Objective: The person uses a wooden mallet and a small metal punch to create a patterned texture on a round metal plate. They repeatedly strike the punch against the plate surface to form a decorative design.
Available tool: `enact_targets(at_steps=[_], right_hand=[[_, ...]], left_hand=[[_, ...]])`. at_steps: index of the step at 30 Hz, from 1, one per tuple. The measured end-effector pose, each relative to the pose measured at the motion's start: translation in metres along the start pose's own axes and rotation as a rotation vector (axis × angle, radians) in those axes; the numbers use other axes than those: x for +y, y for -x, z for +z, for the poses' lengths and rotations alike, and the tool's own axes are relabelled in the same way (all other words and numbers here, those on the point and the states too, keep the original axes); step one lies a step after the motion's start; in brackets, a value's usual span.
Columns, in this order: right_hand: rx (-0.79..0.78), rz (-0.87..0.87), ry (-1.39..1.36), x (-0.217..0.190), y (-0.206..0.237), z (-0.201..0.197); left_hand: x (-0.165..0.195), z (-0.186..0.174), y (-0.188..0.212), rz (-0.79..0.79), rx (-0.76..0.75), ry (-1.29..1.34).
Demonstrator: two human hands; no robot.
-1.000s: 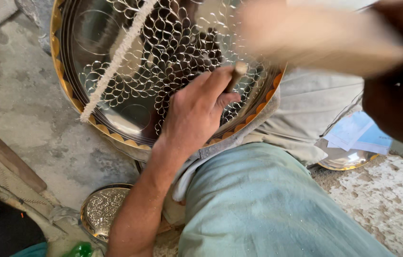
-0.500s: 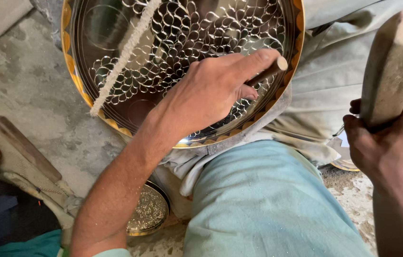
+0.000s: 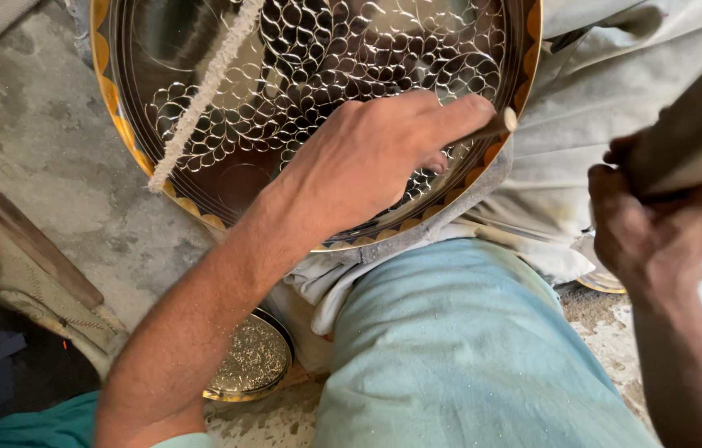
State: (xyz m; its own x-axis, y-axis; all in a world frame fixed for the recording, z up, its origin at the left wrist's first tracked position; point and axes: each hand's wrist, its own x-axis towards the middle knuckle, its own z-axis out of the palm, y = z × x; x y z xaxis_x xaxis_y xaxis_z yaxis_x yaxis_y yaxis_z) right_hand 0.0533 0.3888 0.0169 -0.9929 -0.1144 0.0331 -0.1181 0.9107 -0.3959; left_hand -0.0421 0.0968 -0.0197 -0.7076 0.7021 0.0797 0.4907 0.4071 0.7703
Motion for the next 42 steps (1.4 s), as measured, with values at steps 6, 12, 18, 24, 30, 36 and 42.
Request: enact_targets(at_steps=[6, 12, 18, 24, 30, 36, 42], right_hand=[[-0.105, -0.136, -0.123, -0.025, -0.051, -0.017], [-0.216, -0.356, 0.258, -0.062, -0.101, -0.059], [-0.342, -0.409, 0.186, -0.089, -0.126, -0.059], [-0.361, -0.452, 0.166, -0.104, -0.129, -0.056], [-0.361, -0.477, 0.169, -0.105, -0.131, -0.057], [-0.343, -0.517, 0.174, -0.113, -0.138, -0.058], [-0.358, -0.576, 0.227, -0.13, -0.145, -0.057]], left_hand=[[0.003, 0.015, 0.021, -0.133, 0.204, 0.094], [0.012, 0.032, 0.042, -0.213, 0.542, 0.109], [0.026, 0.048, 0.055, -0.423, 0.698, 0.194], [0.033, 0.056, 0.06, -0.471, 0.77, 0.184], [0.043, 0.058, 0.063, -0.555, 1.021, 0.536], [0.04, 0.066, 0.06, -0.574, 0.999, 0.197], [0.04, 0.069, 0.059, -0.604, 0.997, 0.218]])
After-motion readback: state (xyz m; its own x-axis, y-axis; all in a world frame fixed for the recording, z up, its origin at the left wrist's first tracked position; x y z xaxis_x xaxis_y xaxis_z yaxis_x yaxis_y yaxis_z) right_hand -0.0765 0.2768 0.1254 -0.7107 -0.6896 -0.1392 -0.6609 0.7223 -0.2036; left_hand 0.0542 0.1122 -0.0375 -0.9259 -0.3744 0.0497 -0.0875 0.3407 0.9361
